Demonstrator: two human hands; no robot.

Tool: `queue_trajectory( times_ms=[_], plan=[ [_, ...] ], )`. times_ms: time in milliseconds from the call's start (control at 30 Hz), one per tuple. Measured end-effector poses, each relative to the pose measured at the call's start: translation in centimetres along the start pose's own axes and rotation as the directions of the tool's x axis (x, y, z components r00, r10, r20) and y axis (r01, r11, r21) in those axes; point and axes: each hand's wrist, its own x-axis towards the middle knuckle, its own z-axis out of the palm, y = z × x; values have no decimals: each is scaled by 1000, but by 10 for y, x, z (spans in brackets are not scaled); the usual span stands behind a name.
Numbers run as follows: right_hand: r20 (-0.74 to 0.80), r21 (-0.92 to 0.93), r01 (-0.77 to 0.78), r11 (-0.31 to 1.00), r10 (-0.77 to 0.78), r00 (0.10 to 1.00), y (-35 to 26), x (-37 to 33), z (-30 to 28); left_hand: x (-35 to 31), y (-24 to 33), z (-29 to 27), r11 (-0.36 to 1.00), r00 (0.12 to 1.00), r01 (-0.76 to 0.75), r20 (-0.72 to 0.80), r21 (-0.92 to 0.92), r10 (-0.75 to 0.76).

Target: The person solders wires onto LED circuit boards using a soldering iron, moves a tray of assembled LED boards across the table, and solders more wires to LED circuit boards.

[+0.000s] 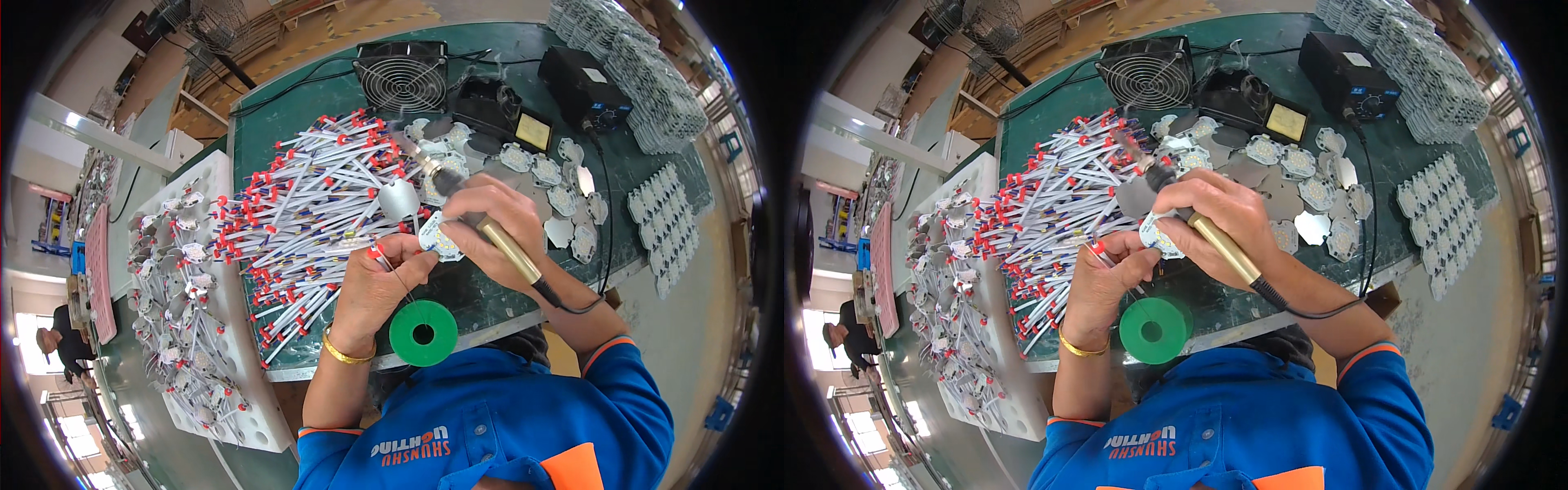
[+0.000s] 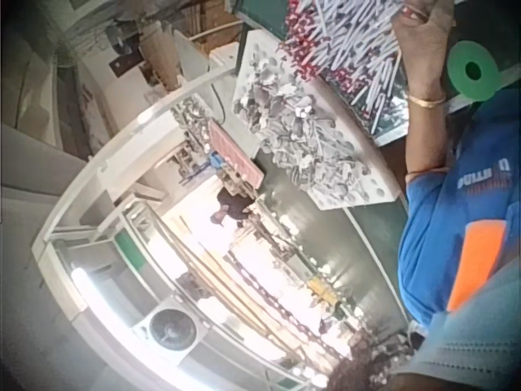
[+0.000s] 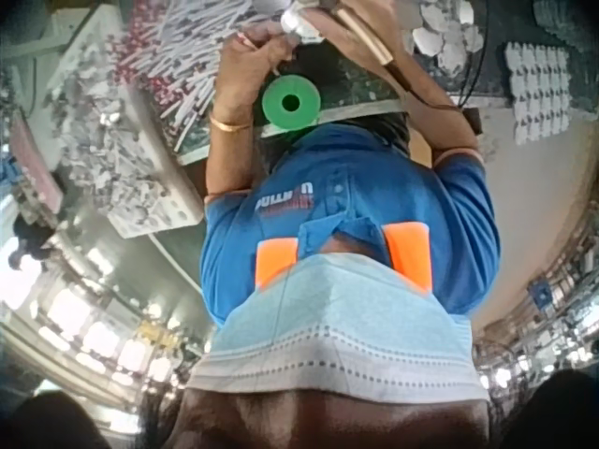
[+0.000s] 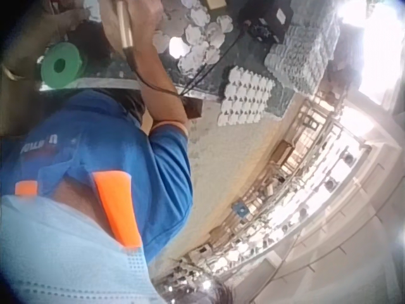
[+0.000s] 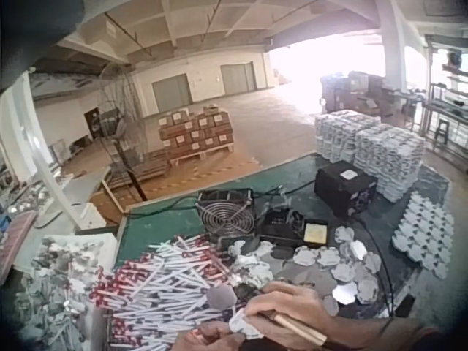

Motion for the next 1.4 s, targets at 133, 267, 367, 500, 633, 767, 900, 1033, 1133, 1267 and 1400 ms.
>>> queue_trajectory(
  times_ms=[133, 267, 367, 500, 633, 767, 900, 1033, 1133, 1267, 1400],
  plan=[
    [77, 15, -59, 998, 58, 995, -5, -1, -3, 0, 1, 0, 997, 993, -68, -96, -45, 63],
    [85, -24, -31, 999, 33, 996, -7, 0, -5, -3, 3, -2, 990, 995, -69, -75, -124, 60],
    [0, -7, 28, 1000, -28, 1000, -6, -3, 1, -2, 3, -4, 960, 999, -48, -5, -277, 48],
    [-46, -26, 43, 999, -45, 998, -5, -8, 5, -5, 2, 4, 951, 999, 22, -28, -307, -32],
    [-122, -51, 84, 995, -90, 988, -5, -10, 10, -4, -2, 7, 946, 992, -12, -121, -323, -28],
    [-124, -108, 129, 986, -142, 982, -5, -14, 10, -5, -1, 7, 948, 992, -3, -118, -317, -36],
    [-139, -105, 121, 987, -135, 981, -7, -13, 12, -5, -3, 7, 940, 993, -14, -119, -341, -28],
    [-132, -107, 113, 988, -127, 983, -4, -13, 13, -3, -6, 6, 935, 993, -3, -115, -354, -41],
    [-123, -98, 96, 991, -108, 986, -5, -11, 15, -4, -4, 8, 941, 982, -14, -180, -339, -50],
    [-80, -71, 133, 989, -139, 987, -7, -10, 17, -10, 0, 3, 973, 966, -105, -252, -207, 50],
    [-47, -71, 224, 972, -227, 973, -8, -12, 1, -21, 11, -7, 978, 938, -198, -302, -63, 170]
  ],
)
